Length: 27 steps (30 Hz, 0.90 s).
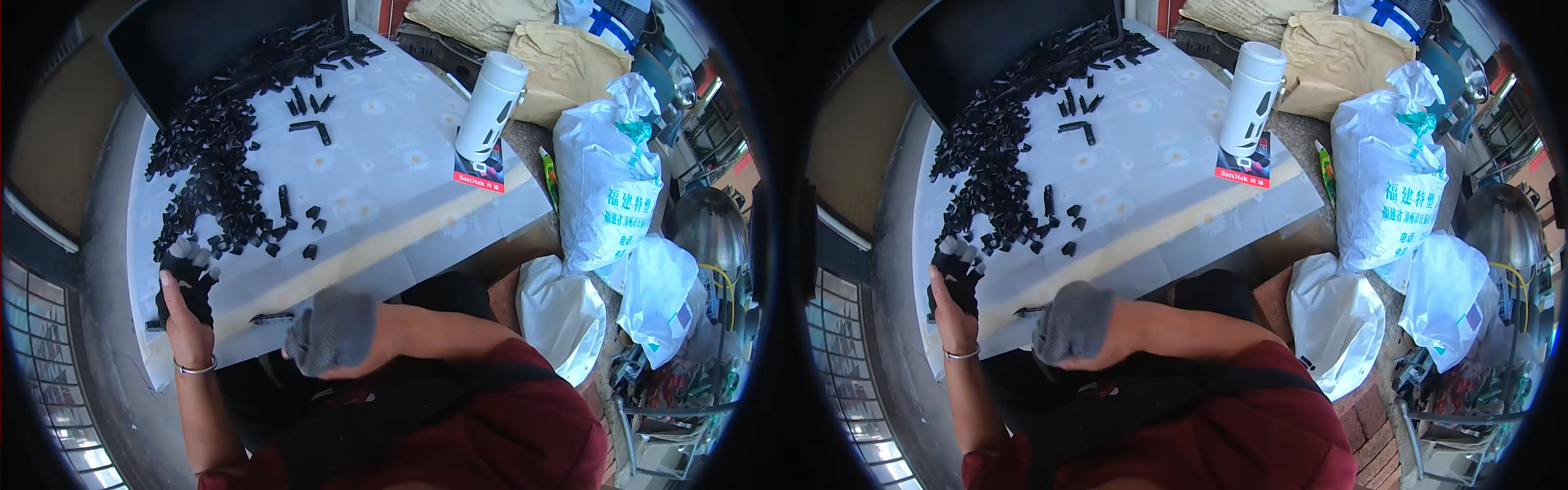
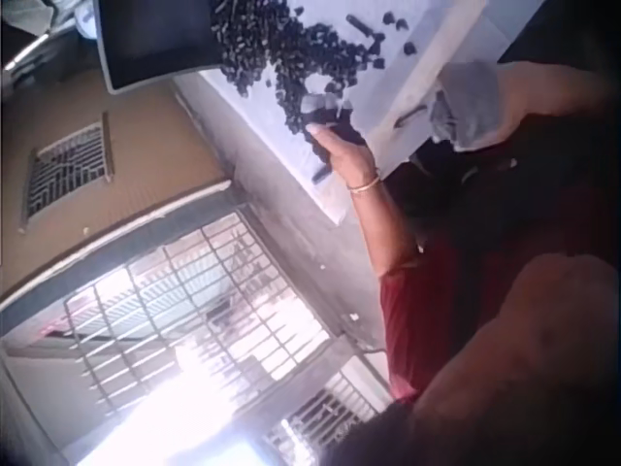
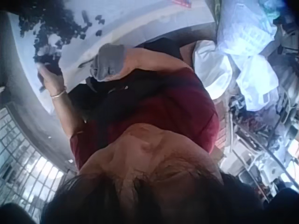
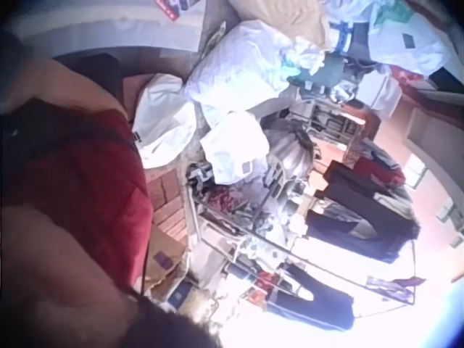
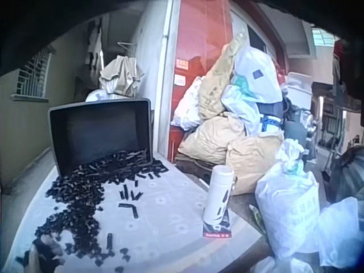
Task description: Sorting and packaging small black plastic components into bags at a workstation.
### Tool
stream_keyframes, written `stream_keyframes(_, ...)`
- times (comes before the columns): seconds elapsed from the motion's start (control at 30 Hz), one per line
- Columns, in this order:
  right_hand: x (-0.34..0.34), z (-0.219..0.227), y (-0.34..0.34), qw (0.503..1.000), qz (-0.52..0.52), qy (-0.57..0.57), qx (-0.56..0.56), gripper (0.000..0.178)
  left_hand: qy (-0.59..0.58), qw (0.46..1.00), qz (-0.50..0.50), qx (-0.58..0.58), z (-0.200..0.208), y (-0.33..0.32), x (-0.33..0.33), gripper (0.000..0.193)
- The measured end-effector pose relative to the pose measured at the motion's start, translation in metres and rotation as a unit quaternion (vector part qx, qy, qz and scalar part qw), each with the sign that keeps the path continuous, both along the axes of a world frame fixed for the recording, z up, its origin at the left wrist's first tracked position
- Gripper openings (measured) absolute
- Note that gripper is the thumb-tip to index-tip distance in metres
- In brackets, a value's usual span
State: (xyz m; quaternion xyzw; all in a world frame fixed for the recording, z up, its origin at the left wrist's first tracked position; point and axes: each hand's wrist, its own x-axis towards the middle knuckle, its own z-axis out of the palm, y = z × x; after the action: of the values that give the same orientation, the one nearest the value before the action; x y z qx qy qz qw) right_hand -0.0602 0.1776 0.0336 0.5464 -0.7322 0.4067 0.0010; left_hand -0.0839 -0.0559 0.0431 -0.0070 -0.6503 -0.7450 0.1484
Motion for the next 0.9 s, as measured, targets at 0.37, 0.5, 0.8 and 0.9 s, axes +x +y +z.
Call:
stream_keyframes(0.37, 0.019, 0.024, 0.102, 0.94, -0.234, 0.059, -0.242, 0.042, -0.003, 0.984, -0.012, 0.18, 0.013, 0.009, -0.043, 0.048)
stream_keyframes(0.5, -0.008, 0.083, 0.121, 0.685, -0.456, 0.328, -0.464, 0.06, -0.044, 0.975, -0.084, 0.201, 0.02, 0.02, -0.065, 0.051)
stream_keyframes(0.8, -0.113, 0.047, 0.127, 0.743, -0.63, 0.132, -0.185, 0.05, -0.244, 0.872, -0.327, 0.272, 0.023, 0.212, -0.131, 0.062)
stream_keyframes(0.9, -0.118, -0.049, 0.085, 0.831, -0.465, -0.051, -0.301, 0.049, -0.262, 0.86, -0.341, 0.274, -0.001, 0.25, -0.094, 0.06)
